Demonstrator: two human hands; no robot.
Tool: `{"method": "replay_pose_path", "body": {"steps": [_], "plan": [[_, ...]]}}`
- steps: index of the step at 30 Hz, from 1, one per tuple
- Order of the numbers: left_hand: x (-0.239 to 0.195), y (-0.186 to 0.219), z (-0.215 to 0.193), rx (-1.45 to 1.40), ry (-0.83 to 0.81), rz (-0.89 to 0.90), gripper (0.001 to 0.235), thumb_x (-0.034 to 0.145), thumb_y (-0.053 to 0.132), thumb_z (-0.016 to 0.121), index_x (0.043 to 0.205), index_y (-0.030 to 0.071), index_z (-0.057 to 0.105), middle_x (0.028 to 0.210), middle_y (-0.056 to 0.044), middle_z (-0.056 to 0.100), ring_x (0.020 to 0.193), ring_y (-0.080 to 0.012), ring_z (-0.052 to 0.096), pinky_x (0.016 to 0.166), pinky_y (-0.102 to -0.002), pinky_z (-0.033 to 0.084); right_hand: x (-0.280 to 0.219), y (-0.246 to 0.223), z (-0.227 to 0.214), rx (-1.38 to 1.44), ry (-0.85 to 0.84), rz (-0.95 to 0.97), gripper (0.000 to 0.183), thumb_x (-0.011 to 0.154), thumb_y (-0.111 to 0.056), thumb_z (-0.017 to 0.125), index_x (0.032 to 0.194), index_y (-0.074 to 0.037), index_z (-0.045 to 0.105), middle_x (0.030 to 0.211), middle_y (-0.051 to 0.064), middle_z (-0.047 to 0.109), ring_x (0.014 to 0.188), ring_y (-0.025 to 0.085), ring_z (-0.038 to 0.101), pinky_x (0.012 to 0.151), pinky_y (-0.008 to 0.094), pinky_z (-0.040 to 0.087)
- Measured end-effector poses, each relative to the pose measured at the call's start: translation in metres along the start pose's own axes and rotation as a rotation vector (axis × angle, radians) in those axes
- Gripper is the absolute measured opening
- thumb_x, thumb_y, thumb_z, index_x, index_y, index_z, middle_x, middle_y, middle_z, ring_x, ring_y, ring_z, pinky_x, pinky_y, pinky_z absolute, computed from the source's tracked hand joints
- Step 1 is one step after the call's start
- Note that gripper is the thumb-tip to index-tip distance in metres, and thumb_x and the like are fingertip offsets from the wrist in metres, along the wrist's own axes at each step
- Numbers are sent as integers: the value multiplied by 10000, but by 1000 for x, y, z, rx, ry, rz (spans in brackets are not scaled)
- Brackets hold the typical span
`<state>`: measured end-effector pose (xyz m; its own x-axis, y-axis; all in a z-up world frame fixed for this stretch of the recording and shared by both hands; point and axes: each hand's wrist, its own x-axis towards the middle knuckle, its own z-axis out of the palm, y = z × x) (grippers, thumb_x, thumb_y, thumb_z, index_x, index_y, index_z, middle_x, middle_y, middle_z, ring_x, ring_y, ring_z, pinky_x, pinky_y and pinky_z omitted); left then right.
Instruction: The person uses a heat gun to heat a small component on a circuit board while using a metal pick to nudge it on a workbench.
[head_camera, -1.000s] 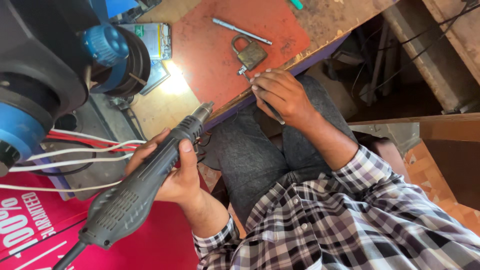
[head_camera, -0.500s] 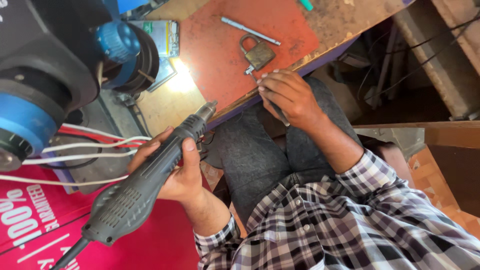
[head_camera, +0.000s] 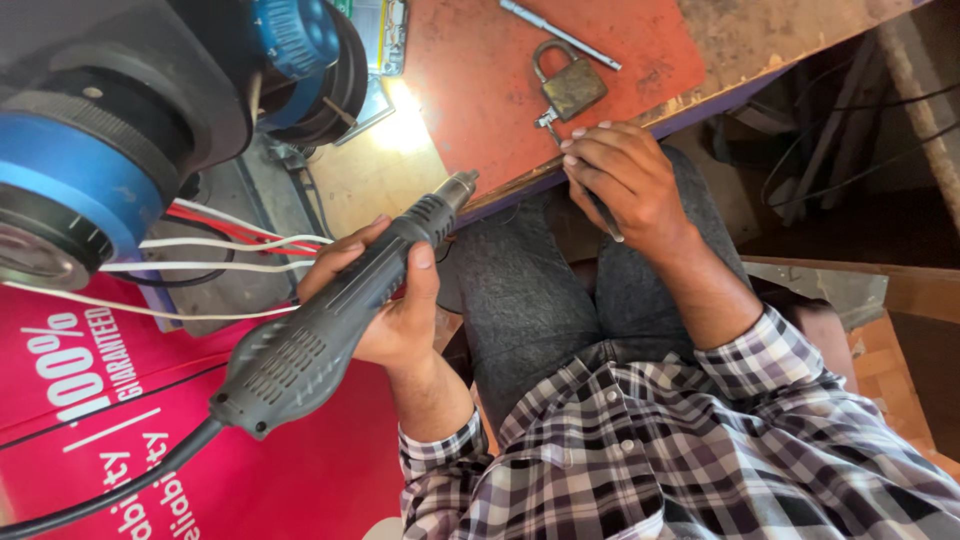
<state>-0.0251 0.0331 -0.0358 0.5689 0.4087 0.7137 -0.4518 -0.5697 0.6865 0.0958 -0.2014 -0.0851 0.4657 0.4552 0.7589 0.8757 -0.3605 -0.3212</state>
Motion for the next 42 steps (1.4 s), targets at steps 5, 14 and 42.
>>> {"method": "replay_pose_path", "body": {"steps": [5,14,42], "plan": [[-1,3,7,-25,-3,-11,537,928,138,866,1262,61,453,1143,-171,640,983,-261,727,879,-369,642,-1,-1,1,-2,6,6,172,906,83,817,988,27,676,1136,148,710,1141,323,694,1001,470,552],[4,6,23,-55,-80,-87,553,927,81,872,1284,64,451,1131,-198,675,1010,-252,718,906,-346,625,-3,3,4,-8,1,-6,192,881,101,830,1001,37,693,1136,156,715,1132,318,701,1004,463,559],[66,26,92,226,-397,128,194,896,88,875,870,66,684,810,-10,674,724,-162,663,623,-328,528,-2,7,3,14,2,2,192,875,89,847,985,43,697,1117,158,720,1121,307,705,990,459,564]]}}
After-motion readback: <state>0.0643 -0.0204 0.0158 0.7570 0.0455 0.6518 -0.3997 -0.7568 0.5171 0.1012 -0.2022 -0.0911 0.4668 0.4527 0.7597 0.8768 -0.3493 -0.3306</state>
